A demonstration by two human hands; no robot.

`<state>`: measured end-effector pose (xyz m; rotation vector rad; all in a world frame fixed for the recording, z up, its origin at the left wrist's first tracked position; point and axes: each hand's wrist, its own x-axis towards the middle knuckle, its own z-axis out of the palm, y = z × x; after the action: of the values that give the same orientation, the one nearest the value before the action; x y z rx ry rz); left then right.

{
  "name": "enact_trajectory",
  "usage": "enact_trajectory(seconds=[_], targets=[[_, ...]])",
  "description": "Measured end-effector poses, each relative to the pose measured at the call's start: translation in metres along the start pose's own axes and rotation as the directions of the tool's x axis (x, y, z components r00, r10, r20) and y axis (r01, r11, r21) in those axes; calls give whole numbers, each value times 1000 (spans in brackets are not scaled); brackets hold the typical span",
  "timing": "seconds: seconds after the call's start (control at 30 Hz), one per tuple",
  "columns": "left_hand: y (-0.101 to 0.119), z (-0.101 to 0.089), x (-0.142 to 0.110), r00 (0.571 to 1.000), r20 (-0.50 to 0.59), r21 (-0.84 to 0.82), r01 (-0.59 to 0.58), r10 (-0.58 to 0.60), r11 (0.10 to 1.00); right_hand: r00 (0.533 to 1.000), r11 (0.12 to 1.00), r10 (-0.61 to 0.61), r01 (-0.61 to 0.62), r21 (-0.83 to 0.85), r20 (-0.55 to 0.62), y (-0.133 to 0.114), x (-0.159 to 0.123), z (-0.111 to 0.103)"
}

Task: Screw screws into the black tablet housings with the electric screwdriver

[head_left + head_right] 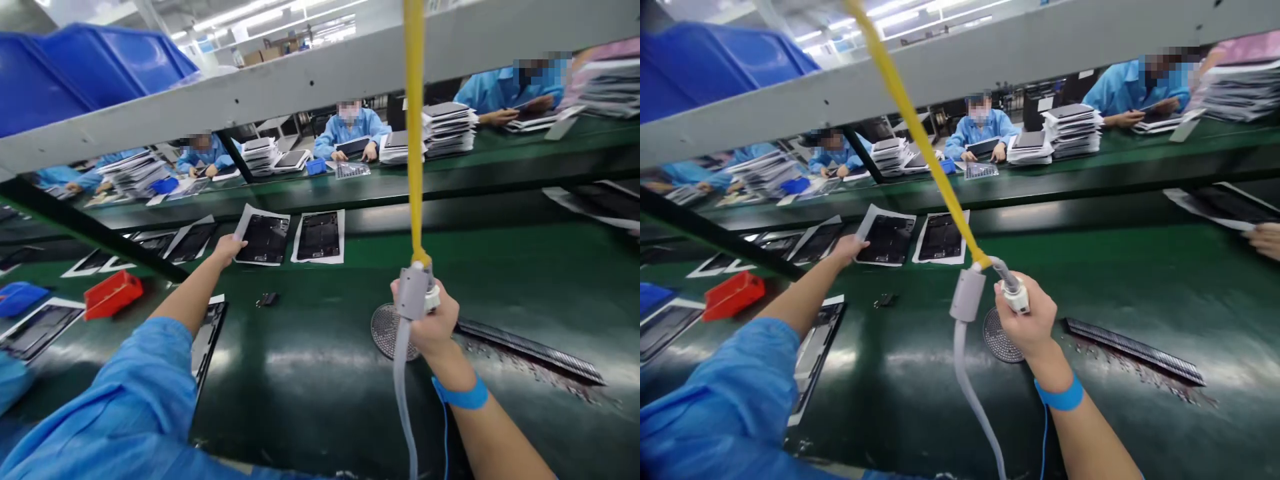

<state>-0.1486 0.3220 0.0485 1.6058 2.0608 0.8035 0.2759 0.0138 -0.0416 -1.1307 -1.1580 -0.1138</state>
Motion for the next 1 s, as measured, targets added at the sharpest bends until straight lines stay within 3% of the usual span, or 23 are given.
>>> enact_trajectory(seconds=[0.1, 0.23, 0.37, 0.47, 0.67, 0.8, 1.0], targets=[[-2, 6, 2, 997, -59, 85, -46, 51, 995, 999, 999, -46, 46, 8, -2, -12, 11, -1], [10, 49, -1, 990, 79, 49, -125, 121, 991, 999, 998, -53, 53, 39, -4, -15, 15, -2], [28, 109, -4, 972, 234, -39, -11, 20, 999, 998, 998, -58, 58, 10, 3, -10, 13, -3], [37, 131, -3, 968, 235, -89, 112, -89, 990, 999, 999, -44, 44, 2, 11, -8, 13, -3], [40, 137, -8, 959, 208, -358, 258, -193, 897, 1000, 999, -16, 16, -45, -13, -6, 11, 0], [52, 137, -15, 935, 280, -538, 340, -217, 771, 1000, 999, -21, 21, -42, 4, -4, 8, 0], [58, 111, -31, 899, 408, -641, 404, -156, 653, 1000, 999, 26, -26, -21, -3, 0, 9, -2]])
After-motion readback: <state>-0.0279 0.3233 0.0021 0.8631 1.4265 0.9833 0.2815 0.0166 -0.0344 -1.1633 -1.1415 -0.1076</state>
